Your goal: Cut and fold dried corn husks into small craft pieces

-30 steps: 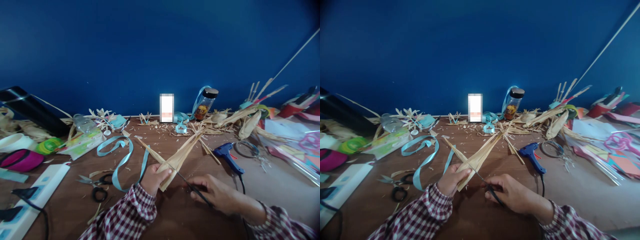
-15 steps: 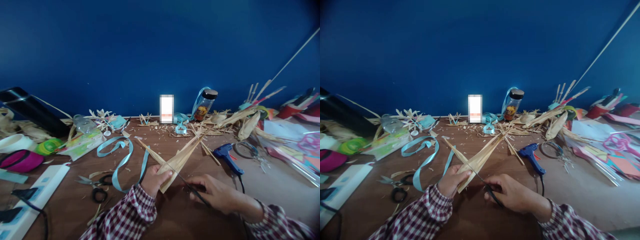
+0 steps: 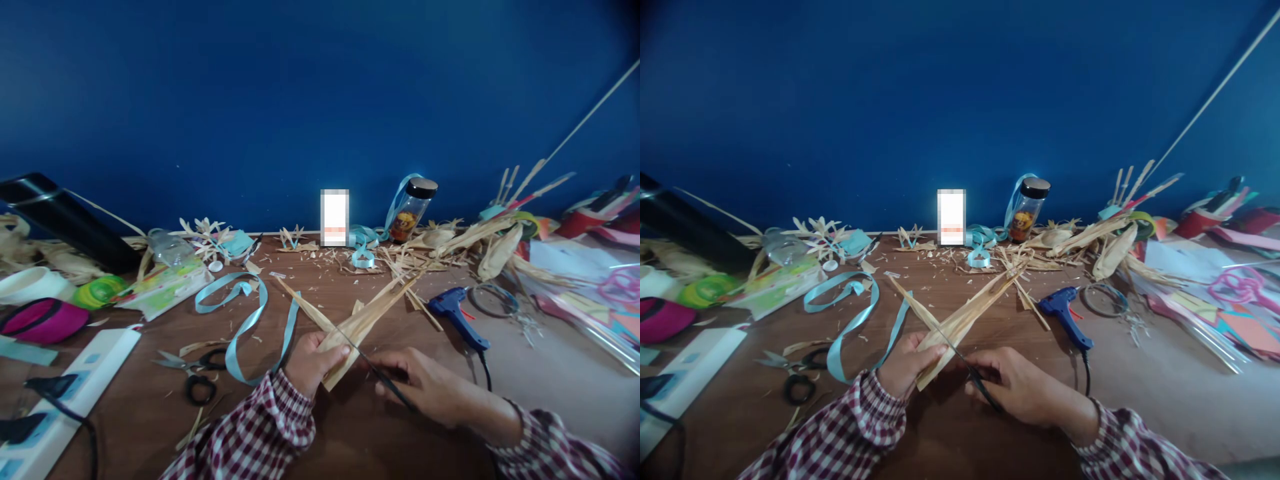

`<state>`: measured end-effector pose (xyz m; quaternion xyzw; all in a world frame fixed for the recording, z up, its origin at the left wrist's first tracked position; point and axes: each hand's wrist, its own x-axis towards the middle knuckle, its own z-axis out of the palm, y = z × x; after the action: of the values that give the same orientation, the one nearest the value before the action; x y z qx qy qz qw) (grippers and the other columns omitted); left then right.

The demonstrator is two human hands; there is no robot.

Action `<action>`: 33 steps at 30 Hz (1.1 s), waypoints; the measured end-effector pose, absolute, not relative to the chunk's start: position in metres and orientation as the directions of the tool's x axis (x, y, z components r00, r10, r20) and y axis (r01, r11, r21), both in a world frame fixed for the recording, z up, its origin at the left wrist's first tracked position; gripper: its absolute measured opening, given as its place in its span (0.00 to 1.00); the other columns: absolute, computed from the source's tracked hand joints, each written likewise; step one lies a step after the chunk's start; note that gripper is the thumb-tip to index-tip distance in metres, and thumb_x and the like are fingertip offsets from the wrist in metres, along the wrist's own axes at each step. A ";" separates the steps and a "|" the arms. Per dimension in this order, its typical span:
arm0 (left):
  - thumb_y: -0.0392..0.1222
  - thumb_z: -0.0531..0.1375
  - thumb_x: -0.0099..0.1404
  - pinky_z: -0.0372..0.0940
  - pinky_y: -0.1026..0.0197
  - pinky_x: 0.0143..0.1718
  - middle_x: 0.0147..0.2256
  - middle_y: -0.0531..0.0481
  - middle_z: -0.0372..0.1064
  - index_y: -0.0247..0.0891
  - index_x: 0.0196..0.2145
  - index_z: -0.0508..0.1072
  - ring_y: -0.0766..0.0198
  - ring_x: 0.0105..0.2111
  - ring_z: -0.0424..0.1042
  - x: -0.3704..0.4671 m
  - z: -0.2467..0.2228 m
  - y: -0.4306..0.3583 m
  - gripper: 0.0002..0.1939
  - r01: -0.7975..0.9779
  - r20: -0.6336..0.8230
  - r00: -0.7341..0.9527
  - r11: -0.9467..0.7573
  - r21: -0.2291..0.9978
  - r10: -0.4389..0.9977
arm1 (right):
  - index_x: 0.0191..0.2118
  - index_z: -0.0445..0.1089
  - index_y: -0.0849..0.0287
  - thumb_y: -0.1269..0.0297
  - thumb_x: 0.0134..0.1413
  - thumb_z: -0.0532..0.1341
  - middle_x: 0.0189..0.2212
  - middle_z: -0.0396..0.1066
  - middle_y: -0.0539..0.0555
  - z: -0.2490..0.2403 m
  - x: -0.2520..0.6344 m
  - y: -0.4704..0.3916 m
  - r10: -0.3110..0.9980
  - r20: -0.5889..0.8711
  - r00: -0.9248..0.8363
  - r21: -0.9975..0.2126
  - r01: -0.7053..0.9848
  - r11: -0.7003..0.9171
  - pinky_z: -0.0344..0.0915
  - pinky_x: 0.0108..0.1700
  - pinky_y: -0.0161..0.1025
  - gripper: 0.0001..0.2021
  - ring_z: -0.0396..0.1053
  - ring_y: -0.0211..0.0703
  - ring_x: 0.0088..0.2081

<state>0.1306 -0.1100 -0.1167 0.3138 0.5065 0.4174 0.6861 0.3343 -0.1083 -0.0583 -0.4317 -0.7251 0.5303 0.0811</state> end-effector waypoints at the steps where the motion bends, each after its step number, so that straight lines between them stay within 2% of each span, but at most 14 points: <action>1: 0.43 0.69 0.41 0.54 0.68 0.19 0.15 0.55 0.66 0.32 0.20 0.74 0.72 0.16 0.59 0.131 -0.117 -0.110 0.12 -0.255 -0.435 0.133 0.455 0.853 0.890 | 0.49 0.71 0.57 0.62 0.54 0.58 0.31 0.74 0.51 -0.059 0.334 -0.109 0.715 -0.329 -0.617 -0.844 0.532 0.071 0.61 0.29 0.31 0.17 0.67 0.40 0.30; 6: 0.43 0.70 0.40 0.55 0.68 0.19 0.16 0.55 0.66 0.32 0.21 0.74 0.72 0.17 0.60 0.131 -0.117 -0.109 0.13 -0.259 -0.443 0.104 0.454 0.853 0.891 | 0.47 0.72 0.57 0.63 0.55 0.57 0.28 0.73 0.49 -0.064 0.333 -0.111 0.718 -0.322 -0.617 -0.849 0.524 0.070 0.60 0.29 0.31 0.15 0.65 0.38 0.28; 11: 0.44 0.70 0.41 0.58 0.67 0.22 0.18 0.52 0.69 0.31 0.22 0.75 0.70 0.19 0.64 0.131 -0.119 -0.107 0.14 -0.274 -0.430 0.156 0.457 0.846 0.889 | 0.43 0.72 0.59 0.61 0.57 0.55 0.29 0.72 0.50 -0.067 0.334 -0.109 0.770 -0.257 -0.585 -0.833 0.538 0.131 0.60 0.29 0.32 0.14 0.66 0.39 0.29; 13: 0.43 0.70 0.41 0.59 0.68 0.22 0.18 0.52 0.69 0.31 0.23 0.75 0.71 0.19 0.64 0.132 -0.120 -0.107 0.13 -0.276 -0.423 0.122 0.440 0.854 0.898 | 0.47 0.69 0.60 0.62 0.55 0.56 0.27 0.72 0.51 -0.069 0.338 -0.106 0.830 -0.225 -0.511 -0.761 0.624 0.178 0.59 0.28 0.33 0.15 0.66 0.41 0.28; 15: 0.43 0.70 0.42 0.58 0.68 0.21 0.18 0.53 0.68 0.32 0.23 0.75 0.71 0.19 0.64 0.132 -0.121 -0.107 0.13 -0.285 -0.418 0.081 0.422 0.860 0.905 | 0.48 0.65 0.61 0.65 0.51 0.58 0.26 0.71 0.51 -0.070 0.346 -0.103 0.888 -0.172 -0.427 -0.616 0.750 0.241 0.56 0.28 0.35 0.17 0.67 0.42 0.27; 17: 0.44 0.70 0.43 0.59 0.68 0.21 0.18 0.52 0.69 0.32 0.23 0.75 0.70 0.19 0.64 0.133 -0.120 -0.107 0.13 -0.310 -0.400 0.065 0.400 0.863 0.914 | 0.43 0.64 0.60 0.68 0.48 0.59 0.24 0.70 0.50 -0.071 0.354 -0.102 0.912 -0.134 -0.388 -0.456 0.841 0.291 0.54 0.28 0.36 0.13 0.67 0.43 0.27; 19: 0.45 0.69 0.45 0.60 0.68 0.23 0.20 0.52 0.70 0.33 0.24 0.76 0.70 0.20 0.65 0.133 -0.120 -0.106 0.13 -0.332 -0.376 0.061 0.374 0.866 0.925 | 0.35 0.64 0.57 0.68 0.49 0.58 0.24 0.70 0.50 -0.070 0.359 -0.103 0.897 -0.144 -0.417 -0.361 0.866 0.345 0.53 0.28 0.36 0.05 0.69 0.44 0.28; 21: 0.46 0.68 0.47 0.61 0.67 0.23 0.20 0.53 0.69 0.34 0.25 0.75 0.70 0.20 0.65 0.133 -0.120 -0.107 0.12 -0.344 -0.354 0.041 0.346 0.873 0.934 | 0.33 0.63 0.57 0.67 0.51 0.57 0.26 0.70 0.51 -0.066 0.362 -0.106 0.867 -0.145 -0.478 -0.319 0.851 0.416 0.54 0.29 0.37 0.02 0.70 0.45 0.30; 25: 0.47 0.66 0.51 0.59 0.69 0.22 0.19 0.55 0.66 0.35 0.25 0.74 0.72 0.19 0.62 0.131 -0.123 -0.108 0.11 -0.316 -0.264 -0.060 0.232 0.920 0.963 | 0.37 0.64 0.59 0.65 0.53 0.58 0.34 0.70 0.55 -0.058 0.359 -0.110 0.807 -0.065 -0.588 -0.224 0.796 0.562 0.58 0.38 0.40 0.05 0.68 0.48 0.38; 29: 0.47 0.65 0.53 0.60 0.69 0.23 0.21 0.54 0.67 0.34 0.28 0.74 0.71 0.21 0.64 0.129 -0.128 -0.108 0.13 -0.260 -0.176 -0.148 0.134 0.956 0.973 | 0.35 0.65 0.59 0.66 0.49 0.61 0.35 0.69 0.56 -0.053 0.356 -0.108 0.801 -0.125 -0.585 -0.117 0.810 0.574 0.59 0.39 0.41 0.06 0.67 0.49 0.39; 33: 0.51 0.63 0.53 0.60 0.69 0.19 0.20 0.53 0.68 0.33 0.29 0.73 0.72 0.18 0.63 0.127 -0.130 -0.104 0.16 -0.228 -0.135 -0.204 0.088 0.970 0.970 | 0.37 0.66 0.59 0.66 0.48 0.62 0.39 0.68 0.57 -0.051 0.353 -0.108 0.796 -0.146 -0.587 -0.101 0.809 0.578 0.59 0.43 0.41 0.09 0.66 0.49 0.43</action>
<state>0.1273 -0.1035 -0.1297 0.3555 0.5216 0.5743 0.5213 0.3535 -0.1083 -0.0506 -0.4524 -0.8874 0.0785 -0.0420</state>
